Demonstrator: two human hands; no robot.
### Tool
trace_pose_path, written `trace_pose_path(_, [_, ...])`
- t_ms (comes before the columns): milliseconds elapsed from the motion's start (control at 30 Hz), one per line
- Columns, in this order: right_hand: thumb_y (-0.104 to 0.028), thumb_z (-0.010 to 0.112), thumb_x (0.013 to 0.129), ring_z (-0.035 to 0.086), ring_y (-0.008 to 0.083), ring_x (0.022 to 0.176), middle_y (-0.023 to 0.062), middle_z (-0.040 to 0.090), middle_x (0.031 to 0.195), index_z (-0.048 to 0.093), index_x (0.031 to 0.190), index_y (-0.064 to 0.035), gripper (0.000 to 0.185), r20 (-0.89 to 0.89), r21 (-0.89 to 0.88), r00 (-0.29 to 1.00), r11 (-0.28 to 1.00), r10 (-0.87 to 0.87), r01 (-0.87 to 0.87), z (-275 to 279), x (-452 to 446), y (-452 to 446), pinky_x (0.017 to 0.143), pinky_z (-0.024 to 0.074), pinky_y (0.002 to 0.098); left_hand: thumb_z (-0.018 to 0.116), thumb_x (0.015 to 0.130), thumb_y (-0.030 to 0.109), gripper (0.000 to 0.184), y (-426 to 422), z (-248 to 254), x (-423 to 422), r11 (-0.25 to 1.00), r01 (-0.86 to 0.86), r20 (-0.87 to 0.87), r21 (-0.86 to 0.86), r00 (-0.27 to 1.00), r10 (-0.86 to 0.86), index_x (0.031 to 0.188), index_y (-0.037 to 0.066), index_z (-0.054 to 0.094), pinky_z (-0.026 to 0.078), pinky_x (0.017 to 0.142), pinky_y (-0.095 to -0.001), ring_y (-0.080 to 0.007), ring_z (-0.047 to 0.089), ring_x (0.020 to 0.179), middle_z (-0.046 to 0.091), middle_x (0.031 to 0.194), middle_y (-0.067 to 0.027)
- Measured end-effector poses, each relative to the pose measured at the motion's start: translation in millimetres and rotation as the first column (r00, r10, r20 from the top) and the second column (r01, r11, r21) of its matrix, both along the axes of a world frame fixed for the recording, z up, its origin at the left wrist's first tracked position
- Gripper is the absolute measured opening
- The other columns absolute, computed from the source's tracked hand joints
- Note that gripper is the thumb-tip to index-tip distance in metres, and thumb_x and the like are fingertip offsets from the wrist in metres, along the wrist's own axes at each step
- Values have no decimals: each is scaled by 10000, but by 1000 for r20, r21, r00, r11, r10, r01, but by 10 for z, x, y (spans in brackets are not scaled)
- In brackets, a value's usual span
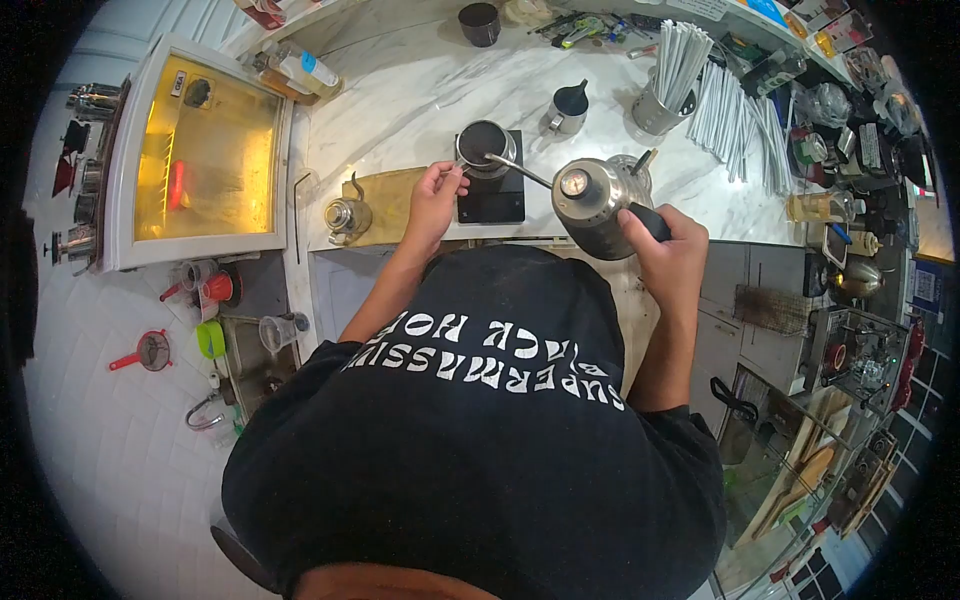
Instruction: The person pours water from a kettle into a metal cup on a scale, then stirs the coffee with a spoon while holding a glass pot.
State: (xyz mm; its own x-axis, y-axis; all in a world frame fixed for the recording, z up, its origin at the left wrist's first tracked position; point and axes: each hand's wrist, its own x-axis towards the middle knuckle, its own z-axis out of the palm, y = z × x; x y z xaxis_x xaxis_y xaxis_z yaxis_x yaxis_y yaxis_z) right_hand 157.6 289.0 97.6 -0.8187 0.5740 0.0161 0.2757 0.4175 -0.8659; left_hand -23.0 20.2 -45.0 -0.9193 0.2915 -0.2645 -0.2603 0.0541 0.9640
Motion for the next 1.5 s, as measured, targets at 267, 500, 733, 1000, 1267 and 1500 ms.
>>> trace_pose_path(267, [-226,820,839,392,47,588,-48,472,587,593,672,35,384,-26,-16,999,999,-41,40,36,-95,-35,502,322,273,601,1033,215,240,-1,-30,-9,1000,0,-15,27,1000,0,1161,12,623,499,784,-267,-116,608,845,664,931,-46])
trace_pose_path(500, [-225,820,835,407,44,580,-44,492,580,615,681,37,367,-33,-30,999,1000,-1,0,59,-59,-54,501,329,267,580,1045,220,253,-4,-13,-9,1000,2,-6,7,1000,-2,1174,5,614,498,804,-281,-133,608,859,662,946,-60])
trace_pose_path(733, [-213,816,836,411,42,581,-42,497,584,617,682,35,354,8,-13,1000,1000,-21,21,89,0,-23,503,329,262,589,1041,221,260,-24,-56,-16,1000,12,-6,24,1000,-12,1181,4,615,501,807,-279,-134,611,858,664,944,-61])
trace_pose_path(1000, [-205,820,837,415,40,589,-48,503,596,619,685,33,346,-67,-16,997,999,-33,32,132,-105,-67,507,327,257,597,1036,208,251,-19,-24,-24,1000,6,-4,15,1000,-6,1173,-1,621,506,806,-278,-130,613,865,665,949,-59])
trace_pose_path(1267, [-205,824,830,406,42,583,-50,487,586,606,668,31,360,-24,15,1000,1000,11,-11,162,36,-57,499,320,261,602,1033,192,239,-38,-64,-49,999,19,-14,32,1000,-18,1169,-4,622,509,804,-275,-126,618,869,670,953,-57])
trace_pose_path(1500, [-211,826,830,394,41,584,-56,468,590,597,663,29,372,-17,24,999,999,-39,39,74,73,-9,499,311,258,606,1032,195,235,-41,-49,-44,999,16,-12,30,1000,-15,1153,-6,631,512,803,-274,-126,620,865,671,952,-56])
